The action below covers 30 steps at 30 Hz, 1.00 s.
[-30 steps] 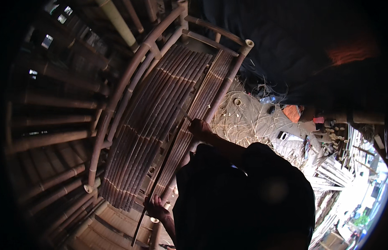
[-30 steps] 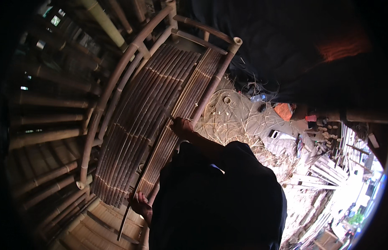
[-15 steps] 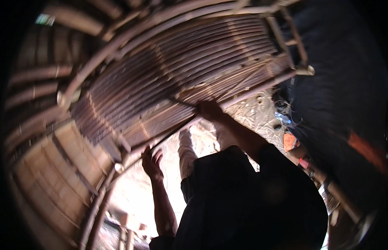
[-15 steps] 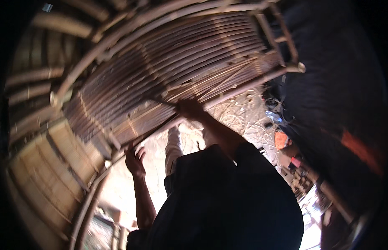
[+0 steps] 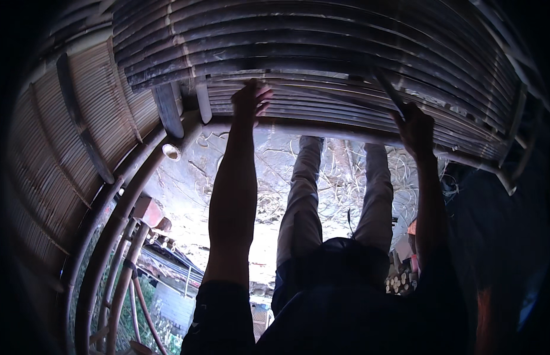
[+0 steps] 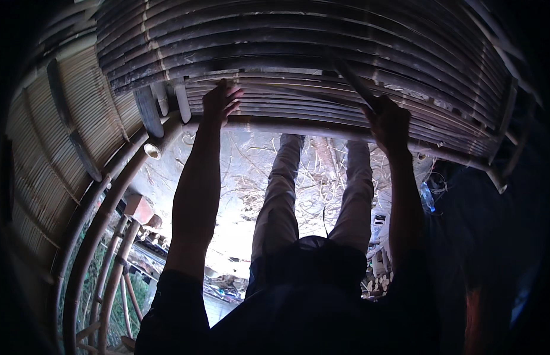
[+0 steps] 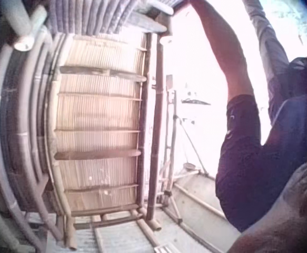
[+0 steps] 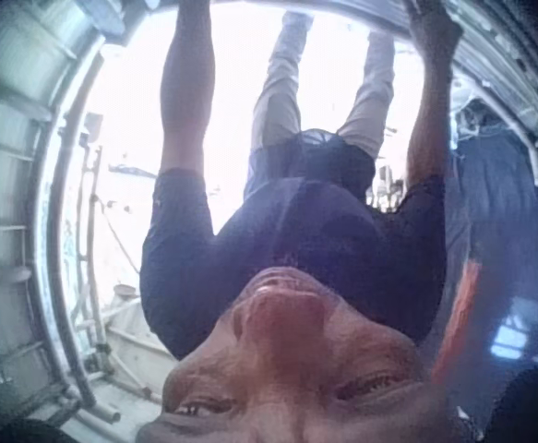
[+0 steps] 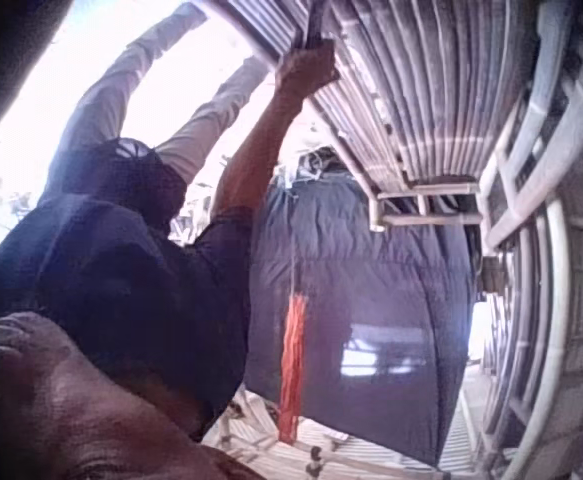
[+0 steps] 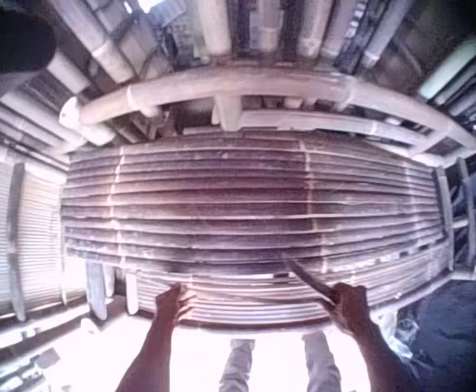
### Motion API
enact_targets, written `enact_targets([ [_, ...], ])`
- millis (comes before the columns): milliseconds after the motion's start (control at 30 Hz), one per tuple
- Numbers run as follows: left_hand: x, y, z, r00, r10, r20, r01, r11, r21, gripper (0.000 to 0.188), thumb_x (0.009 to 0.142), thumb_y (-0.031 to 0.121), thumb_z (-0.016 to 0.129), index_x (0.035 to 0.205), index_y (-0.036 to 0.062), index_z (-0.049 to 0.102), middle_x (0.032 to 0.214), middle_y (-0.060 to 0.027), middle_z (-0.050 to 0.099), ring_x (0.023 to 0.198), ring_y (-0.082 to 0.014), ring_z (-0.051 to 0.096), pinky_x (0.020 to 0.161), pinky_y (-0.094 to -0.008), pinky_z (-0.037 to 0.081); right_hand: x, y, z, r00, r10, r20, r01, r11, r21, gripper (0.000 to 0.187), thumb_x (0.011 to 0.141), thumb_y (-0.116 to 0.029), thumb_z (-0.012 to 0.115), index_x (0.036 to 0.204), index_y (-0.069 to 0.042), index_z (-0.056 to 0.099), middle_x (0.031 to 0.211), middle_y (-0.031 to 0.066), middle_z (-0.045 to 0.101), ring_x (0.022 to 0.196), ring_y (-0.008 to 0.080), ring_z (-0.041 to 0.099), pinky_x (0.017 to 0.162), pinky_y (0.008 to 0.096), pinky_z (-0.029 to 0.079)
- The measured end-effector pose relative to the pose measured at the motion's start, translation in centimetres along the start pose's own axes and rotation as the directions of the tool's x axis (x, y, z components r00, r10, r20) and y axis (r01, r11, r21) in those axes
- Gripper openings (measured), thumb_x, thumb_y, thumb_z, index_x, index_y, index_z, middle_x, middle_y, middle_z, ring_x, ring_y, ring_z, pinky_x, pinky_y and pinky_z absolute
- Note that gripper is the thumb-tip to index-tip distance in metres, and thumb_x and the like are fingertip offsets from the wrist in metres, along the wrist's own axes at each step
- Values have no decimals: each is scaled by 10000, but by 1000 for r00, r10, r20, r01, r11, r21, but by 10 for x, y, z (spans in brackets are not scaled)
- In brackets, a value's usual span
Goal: The person uses a knife to shave thin strips from bamboo poles. They hold the bamboo against a workbench and repeatedly draw the knife along the surface to remove the outer layer, creating long shavings.
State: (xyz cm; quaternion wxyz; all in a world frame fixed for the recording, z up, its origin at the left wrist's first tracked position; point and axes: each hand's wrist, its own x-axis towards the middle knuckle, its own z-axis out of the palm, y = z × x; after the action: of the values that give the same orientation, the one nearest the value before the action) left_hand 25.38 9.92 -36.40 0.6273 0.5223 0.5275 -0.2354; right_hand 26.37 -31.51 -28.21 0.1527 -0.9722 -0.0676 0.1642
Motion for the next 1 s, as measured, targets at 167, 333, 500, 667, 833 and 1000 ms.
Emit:
enact_targets([
  [167, 35, -1, 6, 1000, 24, 13, -25, 998, 49, 376, 975, 408, 545, 1112, 60, 582, 1016, -109, 718, 910, -219, 706, 700, -354, 509, 19, -8, 10, 985, 144, 96, -150, 986, 66, 309, 851, -342, 721, 919, -62, 610, 796, 118, 687, 726, 312, 681, 648, 412, 514],
  [333, 52, 1, 4, 1000, 3, 27, -6, 992, 126, 400, 977, 423, 532, 1123, 52, 575, 1022, -121, 723, 917, -230, 710, 710, -367, 509, 28, -13, 19, 987, 130, 94, -136, 989, 51, 318, 862, -344, 707, 930, -50, 608, 814, 137, 677, 755, 339, 670, 664, 427, 509],
  [500, 54, -8, 2, 998, 32, -55, -27, 996, 79, 410, 957, 461, 545, 1086, 78, 619, 996, -113, 729, 869, -241, 708, 722, -420, 500, 27, -3, 36, 981, 108, 160, -129, 983, 127, 327, 905, -319, 658, 1044, -26, 618, 904, 188, 656, 847, 368, 649, 724, 430, 500],
  [667, 22, -15, 30, 787, 581, -206, -227, 584, 779, 413, 882, 480, 620, 1043, 100, 644, 881, -107, 682, 896, -300, 654, 768, -437, 483, -30, -9, 30, 989, 50, -140, -40, 996, 74, 328, 908, -237, 649, 1142, -15, 590, 1006, 201, 638, 937, 398, 610, 818, 444, 481],
  [833, 27, -35, 62, 255, 846, 469, -464, -318, 827, 495, 901, 383, 619, 1266, 62, 525, 1191, -210, 563, 1119, -399, 522, 953, -505, 411, -157, 21, 42, 856, 372, 360, -497, 783, 373, 281, 892, -279, 683, 855, -29, 559, 757, 169, 586, 748, 389, 592, 656, 430, 456],
  [1000, 51, -51, 80, 283, 690, 666, -437, -525, 730, 522, 917, 518, 563, 1193, 76, 604, 1195, -165, 601, 1125, -336, 552, 957, -531, 398, -301, 54, 49, 729, 550, 407, -672, 690, 271, 347, 883, -350, 694, 801, -43, 556, 700, 158, 585, 696, 390, 605, 589, 461, 450],
])
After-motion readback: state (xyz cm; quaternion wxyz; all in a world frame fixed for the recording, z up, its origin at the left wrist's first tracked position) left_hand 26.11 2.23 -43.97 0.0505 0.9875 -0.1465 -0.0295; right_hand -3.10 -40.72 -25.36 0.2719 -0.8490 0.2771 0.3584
